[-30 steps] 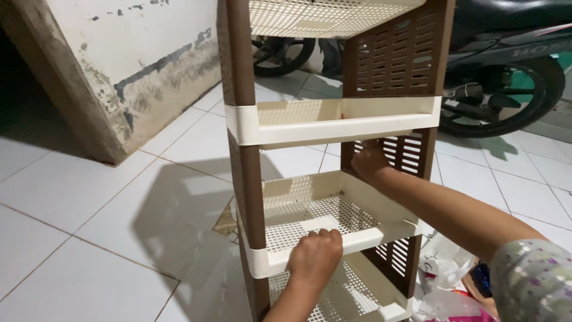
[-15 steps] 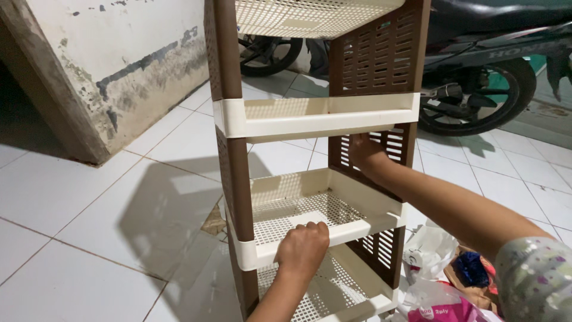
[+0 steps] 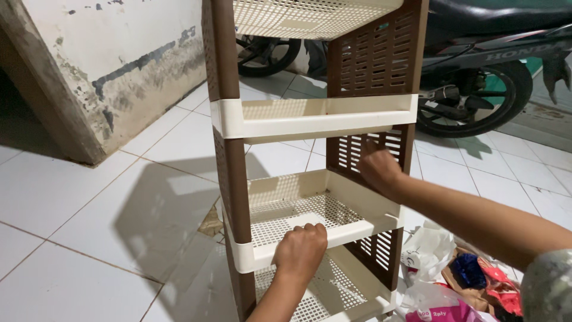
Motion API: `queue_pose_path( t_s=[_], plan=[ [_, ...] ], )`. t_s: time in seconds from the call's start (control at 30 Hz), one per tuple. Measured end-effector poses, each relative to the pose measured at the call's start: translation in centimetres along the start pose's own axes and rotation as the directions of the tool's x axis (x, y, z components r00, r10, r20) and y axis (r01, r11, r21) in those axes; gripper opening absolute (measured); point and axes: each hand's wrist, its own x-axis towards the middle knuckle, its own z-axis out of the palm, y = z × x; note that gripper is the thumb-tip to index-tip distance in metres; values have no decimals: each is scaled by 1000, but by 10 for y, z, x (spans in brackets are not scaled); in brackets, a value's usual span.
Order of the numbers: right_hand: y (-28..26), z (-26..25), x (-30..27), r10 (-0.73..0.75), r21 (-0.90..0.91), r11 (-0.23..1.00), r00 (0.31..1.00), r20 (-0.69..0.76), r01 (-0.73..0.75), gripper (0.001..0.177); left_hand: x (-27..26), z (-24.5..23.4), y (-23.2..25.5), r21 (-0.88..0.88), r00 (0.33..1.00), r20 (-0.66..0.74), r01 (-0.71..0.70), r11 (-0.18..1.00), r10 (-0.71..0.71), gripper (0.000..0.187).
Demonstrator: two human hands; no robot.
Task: The person assembles a plastic storage shelf by connecting brown and white components. They attach side panels, insert shelves, and secure the structure. The person then wipes the assembled shelf with a cloth.
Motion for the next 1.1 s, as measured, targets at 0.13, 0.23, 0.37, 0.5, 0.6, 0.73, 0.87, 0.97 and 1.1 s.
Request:
queue_pose_path(
  t_s=[0.13, 0.23, 0.37, 0.5, 0.6, 0.73, 0.87, 0.97, 1.1],
  plan=[
    [-24, -13, -30, -80, 244, 970, 961, 265, 13, 21, -1, -1, 0, 4, 1000, 28, 0, 1000, 0, 5],
    [-9, -34, -36, -34, 228, 974, 990, 139, 1, 13, 1, -2, 0, 19, 1000, 24, 6, 1000, -6, 7],
    [21, -49, -29, 69, 73, 995, 997, -20, -67, 10, -1, -2, 0, -8, 999, -49, 16, 1000, -16, 4],
    [-3, -29, -32, -10, 214, 977, 995, 104, -12, 10, -1, -3, -1, -5, 998, -53, 19, 1000, -19, 7],
    [-27, -9, -39, -57, 281, 959, 992, 108, 24, 13, -2, -2, -1, 17, 1000, -19, -7, 1000, 7, 6],
    [-41, 24, -7, -24, 254, 967, 996, 84, 2, 13, -3, -4, -2, 53, 1000, 9, -22, 998, 22, 4],
    [-61, 70, 58, 126, 361, 921, 989, 80, -146, 15, -3, -6, -2, 51, 999, -9, -33, 998, 34, 4],
    [-68, 102, 96, 195, 551, 805, 976, 102, -218, 18, -7, -4, -1, 17, 999, -32, -25, 1000, 25, 5],
    [-92, 140, 138, 251, 463, 839, 959, 134, -285, 19, -9, -3, 1, 25, 999, -7, -35, 999, 35, 3]
  ],
)
